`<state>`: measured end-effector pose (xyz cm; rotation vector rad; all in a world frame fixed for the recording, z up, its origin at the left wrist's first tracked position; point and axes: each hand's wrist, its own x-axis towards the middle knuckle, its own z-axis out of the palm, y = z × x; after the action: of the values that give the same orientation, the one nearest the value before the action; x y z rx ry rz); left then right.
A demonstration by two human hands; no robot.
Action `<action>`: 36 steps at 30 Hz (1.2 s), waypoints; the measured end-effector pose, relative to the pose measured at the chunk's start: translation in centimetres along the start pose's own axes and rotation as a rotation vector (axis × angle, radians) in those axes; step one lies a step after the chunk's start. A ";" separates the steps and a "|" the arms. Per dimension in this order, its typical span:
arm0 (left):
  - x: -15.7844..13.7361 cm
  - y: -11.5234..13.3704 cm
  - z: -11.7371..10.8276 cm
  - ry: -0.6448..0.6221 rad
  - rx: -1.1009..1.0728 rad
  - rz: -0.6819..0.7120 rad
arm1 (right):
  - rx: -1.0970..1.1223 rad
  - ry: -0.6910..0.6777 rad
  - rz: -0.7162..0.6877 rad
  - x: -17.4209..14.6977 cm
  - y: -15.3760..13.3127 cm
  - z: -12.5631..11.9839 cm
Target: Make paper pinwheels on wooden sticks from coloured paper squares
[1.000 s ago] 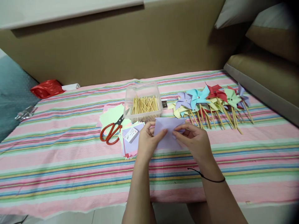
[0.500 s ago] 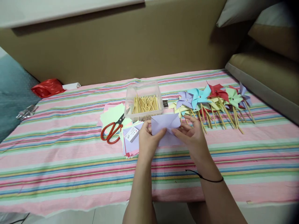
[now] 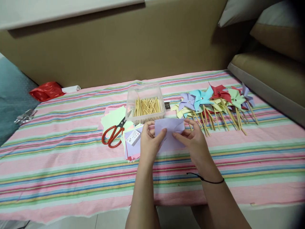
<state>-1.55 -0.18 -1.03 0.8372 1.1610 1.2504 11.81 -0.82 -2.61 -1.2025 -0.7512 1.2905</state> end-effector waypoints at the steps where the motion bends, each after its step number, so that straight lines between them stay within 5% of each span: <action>1: 0.0 0.0 0.0 -0.009 0.005 -0.001 | 0.000 -0.001 0.000 0.0 0.0 0.0; 36: -0.1 0.0 -0.4 0.014 0.252 0.036 | -0.017 -0.044 0.050 -0.1 -0.3 -0.1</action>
<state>-1.92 -0.28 -1.07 1.0404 1.3376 1.1550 11.97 -0.91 -2.31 -1.2169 -0.7694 1.3574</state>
